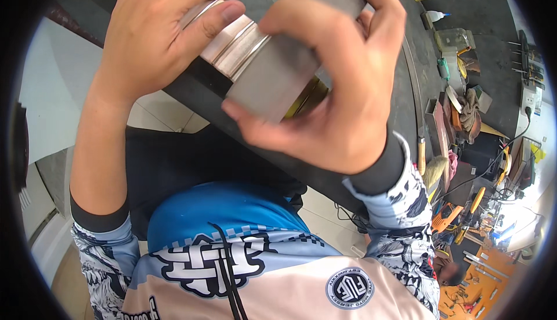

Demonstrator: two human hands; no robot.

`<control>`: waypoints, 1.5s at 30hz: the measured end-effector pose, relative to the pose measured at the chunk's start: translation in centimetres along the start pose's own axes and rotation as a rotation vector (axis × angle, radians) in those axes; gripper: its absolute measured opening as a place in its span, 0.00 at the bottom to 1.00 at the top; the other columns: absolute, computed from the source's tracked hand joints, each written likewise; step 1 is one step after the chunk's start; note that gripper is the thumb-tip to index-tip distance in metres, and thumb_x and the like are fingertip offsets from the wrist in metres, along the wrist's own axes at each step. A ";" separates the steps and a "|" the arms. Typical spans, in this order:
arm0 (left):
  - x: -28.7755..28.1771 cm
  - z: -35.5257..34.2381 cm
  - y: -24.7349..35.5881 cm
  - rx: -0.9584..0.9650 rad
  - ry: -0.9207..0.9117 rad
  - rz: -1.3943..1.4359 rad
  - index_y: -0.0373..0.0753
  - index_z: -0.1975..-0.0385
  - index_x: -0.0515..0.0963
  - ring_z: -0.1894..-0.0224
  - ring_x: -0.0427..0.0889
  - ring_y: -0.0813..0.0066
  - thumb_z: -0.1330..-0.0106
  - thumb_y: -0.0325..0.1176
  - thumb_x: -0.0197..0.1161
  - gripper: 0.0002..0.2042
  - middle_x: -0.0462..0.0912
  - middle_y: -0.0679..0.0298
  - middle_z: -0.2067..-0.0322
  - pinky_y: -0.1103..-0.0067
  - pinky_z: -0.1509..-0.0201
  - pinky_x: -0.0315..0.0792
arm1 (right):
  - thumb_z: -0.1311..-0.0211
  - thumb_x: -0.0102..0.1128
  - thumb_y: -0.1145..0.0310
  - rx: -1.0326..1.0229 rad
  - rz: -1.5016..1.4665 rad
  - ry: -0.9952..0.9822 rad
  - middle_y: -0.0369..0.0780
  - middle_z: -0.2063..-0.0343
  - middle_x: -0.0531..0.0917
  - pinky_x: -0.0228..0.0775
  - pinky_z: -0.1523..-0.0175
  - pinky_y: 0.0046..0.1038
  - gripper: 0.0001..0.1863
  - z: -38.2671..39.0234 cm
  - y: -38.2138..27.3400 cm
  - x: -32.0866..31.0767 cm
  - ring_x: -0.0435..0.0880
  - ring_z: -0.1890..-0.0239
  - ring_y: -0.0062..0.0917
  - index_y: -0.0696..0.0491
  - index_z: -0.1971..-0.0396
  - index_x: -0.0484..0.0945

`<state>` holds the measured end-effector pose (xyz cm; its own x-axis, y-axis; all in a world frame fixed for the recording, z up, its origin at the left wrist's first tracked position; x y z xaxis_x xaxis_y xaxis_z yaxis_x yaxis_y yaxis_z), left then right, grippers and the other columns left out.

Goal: Use a sanding block to smooth the frets on a guitar neck.

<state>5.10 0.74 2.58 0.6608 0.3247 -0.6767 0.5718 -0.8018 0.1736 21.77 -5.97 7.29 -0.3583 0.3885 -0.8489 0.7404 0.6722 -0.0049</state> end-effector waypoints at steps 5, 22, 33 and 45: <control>0.4 0.0 -0.1 0.024 0.051 0.019 0.37 0.76 0.82 0.70 0.76 0.63 0.30 0.51 0.65 0.21 0.78 0.62 0.75 0.69 0.58 0.65 | 0.60 0.83 0.60 0.034 0.002 0.067 0.43 0.49 0.77 0.64 0.33 0.43 0.39 0.3 2.6 0.3 0.71 0.37 0.44 0.55 0.46 0.74; 0.6 0.6 -0.1 -0.008 0.020 -0.014 0.38 0.74 0.83 0.70 0.76 0.65 0.29 0.51 0.64 0.21 0.79 0.63 0.75 0.71 0.58 0.65 | 0.50 0.78 0.68 0.240 -0.310 -0.010 0.43 0.44 0.78 0.69 0.37 0.31 0.38 0.6 4.1 0.4 0.78 0.43 0.29 0.58 0.37 0.71; 0.6 0.9 -0.3 0.010 0.067 -0.040 0.38 0.74 0.83 0.69 0.76 0.64 0.29 0.50 0.64 0.20 0.79 0.63 0.74 0.70 0.58 0.65 | 0.60 0.81 0.54 0.087 0.134 -0.055 0.43 0.59 0.77 0.61 0.38 0.42 0.37 -0.7 1.3 0.4 0.72 0.53 0.35 0.58 0.51 0.76; 0.9 0.2 0.9 -0.051 0.043 -0.068 0.39 0.74 0.84 0.67 0.77 0.63 0.27 0.53 0.60 0.23 0.79 0.63 0.75 0.69 0.57 0.65 | 0.59 0.78 0.56 -0.126 -0.071 0.085 0.43 0.54 0.78 0.66 0.39 0.36 0.38 -0.2 2.3 1.2 0.76 0.49 0.36 0.61 0.48 0.76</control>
<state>6.11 0.23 2.04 0.6396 0.3995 -0.6567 0.6392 -0.7509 0.1658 22.91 -3.84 6.40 -0.4576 0.3854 -0.8013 0.6363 0.7714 0.0077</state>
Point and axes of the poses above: each hand's wrist, its own z-axis away from the middle knuckle, its own x-axis out of the palm, y = z × x, the point moved 6 cm from there along -z, towards the middle knuckle
